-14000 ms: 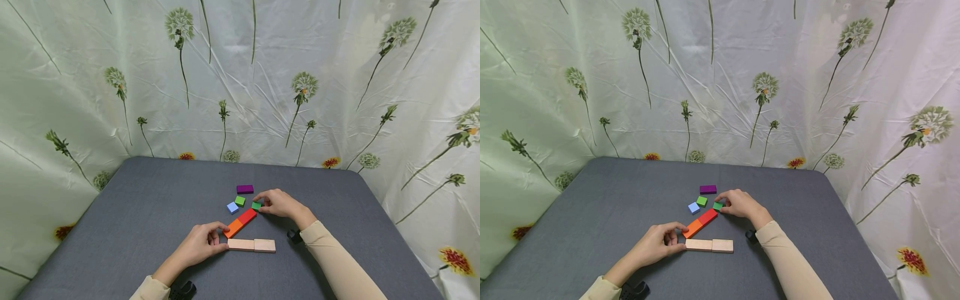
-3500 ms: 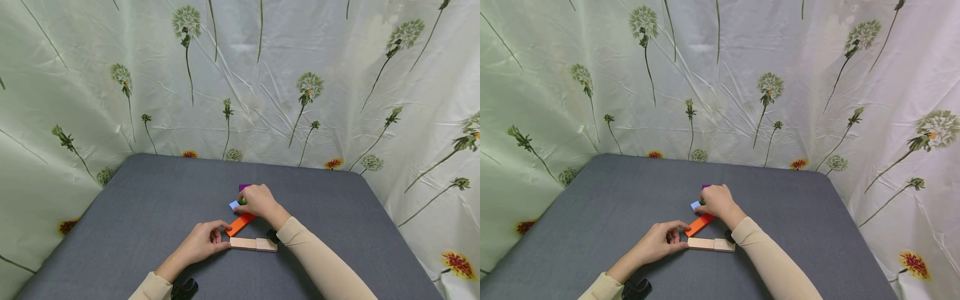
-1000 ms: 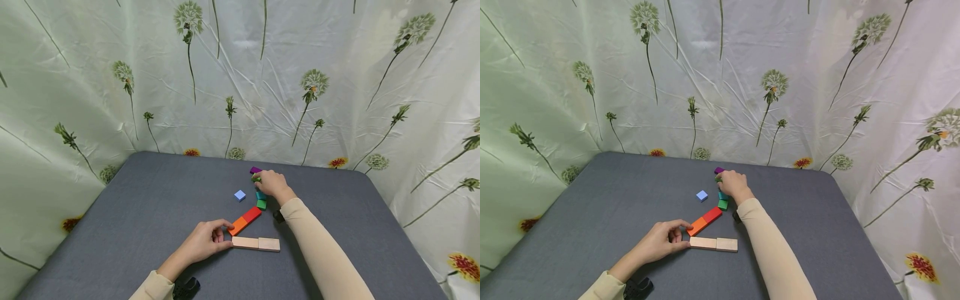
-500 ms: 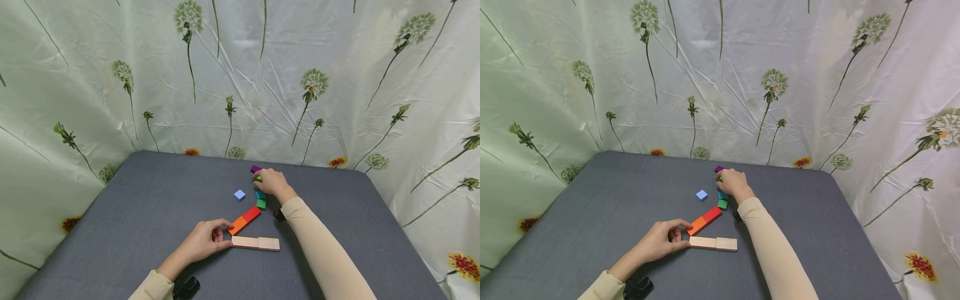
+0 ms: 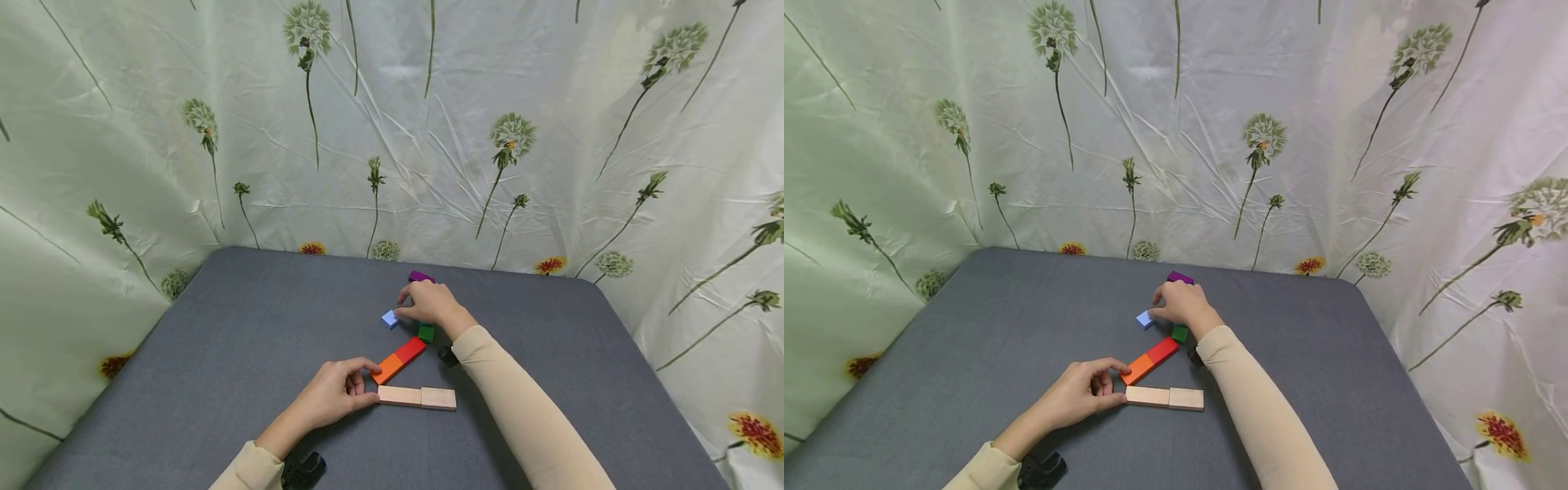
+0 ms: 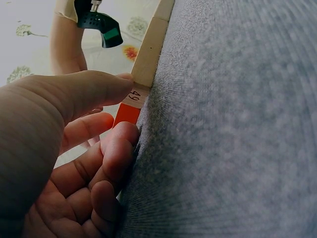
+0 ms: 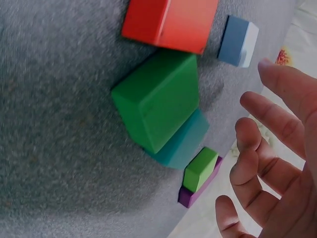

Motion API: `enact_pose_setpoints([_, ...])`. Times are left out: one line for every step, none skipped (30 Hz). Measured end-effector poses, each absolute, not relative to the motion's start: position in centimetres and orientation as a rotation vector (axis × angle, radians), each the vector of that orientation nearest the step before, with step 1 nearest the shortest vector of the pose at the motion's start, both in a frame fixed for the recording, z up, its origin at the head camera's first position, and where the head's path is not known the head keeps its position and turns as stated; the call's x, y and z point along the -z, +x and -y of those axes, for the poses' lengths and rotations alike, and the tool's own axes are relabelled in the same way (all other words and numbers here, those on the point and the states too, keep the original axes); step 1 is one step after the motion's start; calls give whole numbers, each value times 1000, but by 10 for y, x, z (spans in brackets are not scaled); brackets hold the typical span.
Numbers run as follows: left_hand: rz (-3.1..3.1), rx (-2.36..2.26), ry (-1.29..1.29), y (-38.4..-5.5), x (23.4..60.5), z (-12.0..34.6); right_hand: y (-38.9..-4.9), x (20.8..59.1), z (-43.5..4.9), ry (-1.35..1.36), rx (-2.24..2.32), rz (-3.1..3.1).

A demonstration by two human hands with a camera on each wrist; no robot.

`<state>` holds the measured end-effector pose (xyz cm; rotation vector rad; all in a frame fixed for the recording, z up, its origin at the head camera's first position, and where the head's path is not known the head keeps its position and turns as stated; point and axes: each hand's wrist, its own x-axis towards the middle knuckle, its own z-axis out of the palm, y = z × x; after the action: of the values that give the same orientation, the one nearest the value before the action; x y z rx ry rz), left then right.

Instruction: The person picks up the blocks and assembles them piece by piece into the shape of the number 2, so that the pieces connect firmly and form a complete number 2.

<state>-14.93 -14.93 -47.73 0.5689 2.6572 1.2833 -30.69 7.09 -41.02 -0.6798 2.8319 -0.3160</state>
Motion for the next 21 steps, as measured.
enact_pose_setpoints([-2658,-1283,570,-149,478,149,-306,410,-70,-685,315,-2829])
enact_pose_setpoints([-2659,-1284,572,-149,478,149,-306,410,-69,-690,314,-2826])
enact_pose_setpoints([-2659,-1285,573,-149,478,149,-305,411,-68,-691,310,-2822])
enact_pose_setpoints([-2659,-1285,574,-149,478,150,-305,411,-68,-692,305,-2819])
enact_pose_setpoints([-2660,-1286,575,-149,479,150,-304,411,-67,-694,301,-2818])
enact_pose_setpoints([-2659,-1287,576,-150,479,150,-304,411,-67,-696,296,-2818])
enact_pose_setpoints([-2659,-1288,577,-150,479,150,-304,411,-67,-698,291,-2816])
enact_pose_setpoints([-2658,-1291,578,-150,479,150,-303,411,-66,-701,289,-2816])
enact_pose_setpoints([-2658,-1293,579,-150,479,150,-303,411,-66,-702,286,-2815])
enact_pose_setpoints([-2658,-1294,581,-149,479,150,-303,411,-66,-704,288,-2815])
enact_pose_setpoints([-2657,-1296,582,-149,479,149,-303,411,-66,-706,289,-2813])
enact_pose_setpoints([-2657,-1298,583,-149,479,149,-303,412,-66,-708,288,-2813])
enact_pose_setpoints([-2657,-1298,585,-149,479,149,-303,412,-65,-709,289,-2814])
enact_pose_setpoints([-2657,-1299,585,-149,479,149,-303,412,-65,-713,287,-2815])
enact_pose_setpoints([-2657,-1300,587,-149,479,149,-303,412,-65,-715,286,-2817])
enact_pose_setpoints([-2657,-1300,587,-149,480,149,-302,413,-65,-719,283,-2819])
enact_pose_setpoints([-2657,-1302,587,-149,480,149,-302,413,-65,-725,274,-2821])
enact_pose_setpoints([-2658,-1302,588,-149,480,149,-302,413,-65,-730,269,-2823])
enact_pose_setpoints([-2657,-1303,588,-149,480,149,-302,414,-64,-736,263,-2824])
enact_pose_setpoints([-2657,-1304,587,-149,480,149,-301,414,-64,-741,257,-2825])
enact_pose_setpoints([-2657,-1305,587,-149,480,149,-301,414,-64,-744,255,-2827])
